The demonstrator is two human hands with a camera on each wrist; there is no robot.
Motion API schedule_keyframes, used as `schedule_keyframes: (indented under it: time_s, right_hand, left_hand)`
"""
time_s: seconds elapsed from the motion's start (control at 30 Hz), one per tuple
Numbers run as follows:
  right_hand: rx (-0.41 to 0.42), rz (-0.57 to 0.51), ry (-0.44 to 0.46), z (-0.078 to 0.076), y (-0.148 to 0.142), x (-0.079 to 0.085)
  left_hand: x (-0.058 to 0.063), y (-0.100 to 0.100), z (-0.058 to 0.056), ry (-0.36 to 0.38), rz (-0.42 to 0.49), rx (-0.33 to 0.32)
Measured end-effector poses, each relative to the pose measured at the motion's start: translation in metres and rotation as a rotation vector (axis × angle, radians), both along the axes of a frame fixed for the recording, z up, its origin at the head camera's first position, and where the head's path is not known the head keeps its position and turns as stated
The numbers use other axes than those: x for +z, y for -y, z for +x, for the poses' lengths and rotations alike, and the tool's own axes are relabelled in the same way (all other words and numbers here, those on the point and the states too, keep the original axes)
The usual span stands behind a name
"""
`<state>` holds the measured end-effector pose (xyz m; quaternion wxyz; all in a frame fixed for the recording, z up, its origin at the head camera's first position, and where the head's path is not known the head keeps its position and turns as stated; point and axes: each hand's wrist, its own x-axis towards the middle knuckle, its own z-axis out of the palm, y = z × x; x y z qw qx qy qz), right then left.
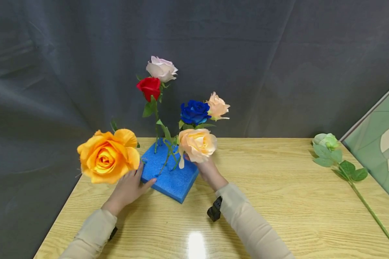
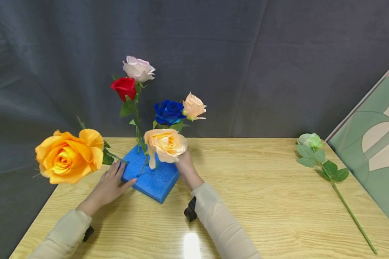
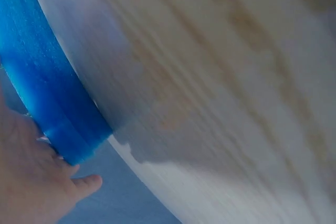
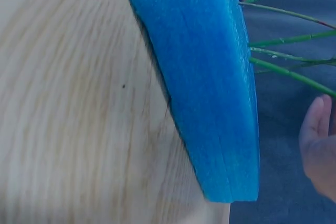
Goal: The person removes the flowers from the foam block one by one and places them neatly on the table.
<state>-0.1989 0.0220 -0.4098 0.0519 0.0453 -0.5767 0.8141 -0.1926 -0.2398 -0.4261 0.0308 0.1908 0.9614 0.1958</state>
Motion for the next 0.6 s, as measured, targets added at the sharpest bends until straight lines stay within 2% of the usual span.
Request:
schedule_keyframes:
  time_s: [0.03, 0.07, 0.2, 0.27, 0.4, 0.43, 0.6]
  right_hand:
    - [-0.015, 0.05, 0.065, 0.008, 0.004, 0.014]
    - [-0.011, 0.074, 0.098, 0.01, 0.005, 0.02]
    - [0.019, 0.13, 0.166, 0.01, 0.006, 0.016]
    - [0.029, 0.169, 0.175, 0.009, 0.007, 0.012]
    - [0.05, 0.266, 0.172, 0.01, 0.009, 0.005]
    - [0.05, 0.297, 0.162, 0.01, 0.009, 0.004]
    - [0.036, 0.373, 0.128, 0.015, 0.014, 0.002]
  left_hand:
    - [0.001, 0.001, -0.001, 0.043, -0.004, -0.002]
    - [0.001, 0.002, -0.002, 0.032, 0.007, -0.017]
    - [0.001, 0.004, -0.004, -0.079, 0.109, -0.101]
    - [0.002, 0.004, -0.003, -0.109, 0.106, -0.104]
    - [0.003, 0.005, -0.001, 0.063, 0.044, -0.054]
    - [0.003, 0.005, -0.001, 0.075, 0.048, -0.053]
    - [0.001, 0.003, 0.001, 0.025, 0.119, -0.067]
